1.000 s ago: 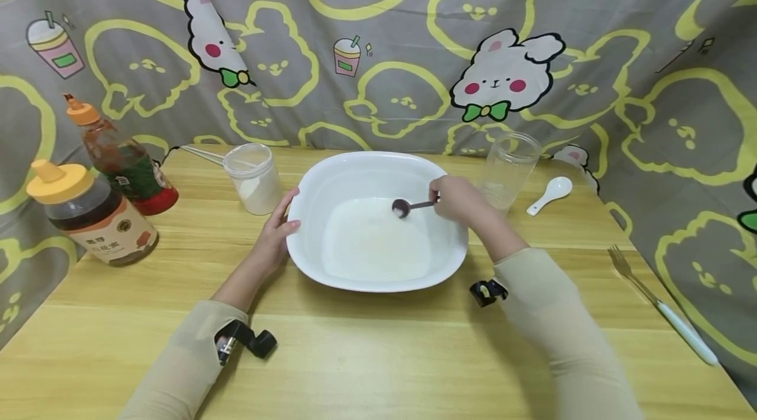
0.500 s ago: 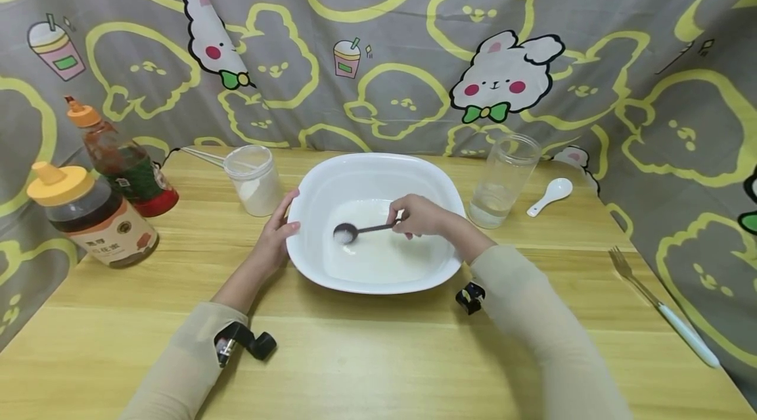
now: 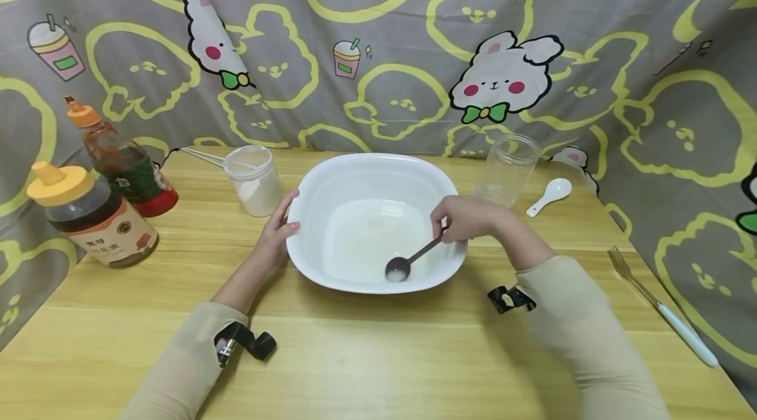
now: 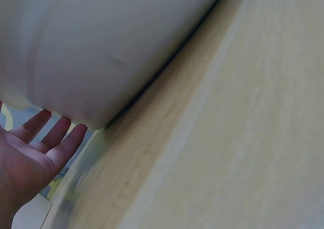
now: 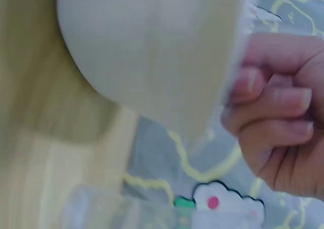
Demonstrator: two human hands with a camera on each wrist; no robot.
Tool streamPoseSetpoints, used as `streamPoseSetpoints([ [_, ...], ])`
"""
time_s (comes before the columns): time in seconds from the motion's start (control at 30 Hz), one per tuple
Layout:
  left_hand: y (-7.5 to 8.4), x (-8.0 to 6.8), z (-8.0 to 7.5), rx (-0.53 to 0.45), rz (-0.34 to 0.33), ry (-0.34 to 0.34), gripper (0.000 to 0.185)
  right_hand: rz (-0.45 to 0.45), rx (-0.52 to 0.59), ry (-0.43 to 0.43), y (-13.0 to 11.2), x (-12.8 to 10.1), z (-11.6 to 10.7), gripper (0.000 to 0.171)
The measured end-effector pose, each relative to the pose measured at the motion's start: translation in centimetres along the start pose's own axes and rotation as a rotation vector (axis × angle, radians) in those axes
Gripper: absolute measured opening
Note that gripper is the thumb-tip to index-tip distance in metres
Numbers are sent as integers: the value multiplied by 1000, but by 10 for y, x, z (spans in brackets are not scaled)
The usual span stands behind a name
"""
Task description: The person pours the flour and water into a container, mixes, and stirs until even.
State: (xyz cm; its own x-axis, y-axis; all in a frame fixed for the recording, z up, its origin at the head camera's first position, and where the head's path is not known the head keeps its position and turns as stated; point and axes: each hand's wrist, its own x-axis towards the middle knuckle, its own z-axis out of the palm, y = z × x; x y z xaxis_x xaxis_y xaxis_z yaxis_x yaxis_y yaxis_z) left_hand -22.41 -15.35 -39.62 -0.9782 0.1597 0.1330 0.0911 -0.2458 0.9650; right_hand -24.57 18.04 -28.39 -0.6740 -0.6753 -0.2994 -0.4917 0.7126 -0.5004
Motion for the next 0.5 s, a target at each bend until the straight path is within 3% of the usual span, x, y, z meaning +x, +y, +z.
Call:
streamPoseSetpoints([
  [0.17,1,0,1,-4,0,2,66,83,-136,134,5,-10,-13,17],
  [0.3,2,0,1,-7,-2,0,65,137,-200,246,12,-3,-13,16],
  [0.5,1,-1,0,-4,-9,0,65,201,-123,339,17,27,0,8],
])
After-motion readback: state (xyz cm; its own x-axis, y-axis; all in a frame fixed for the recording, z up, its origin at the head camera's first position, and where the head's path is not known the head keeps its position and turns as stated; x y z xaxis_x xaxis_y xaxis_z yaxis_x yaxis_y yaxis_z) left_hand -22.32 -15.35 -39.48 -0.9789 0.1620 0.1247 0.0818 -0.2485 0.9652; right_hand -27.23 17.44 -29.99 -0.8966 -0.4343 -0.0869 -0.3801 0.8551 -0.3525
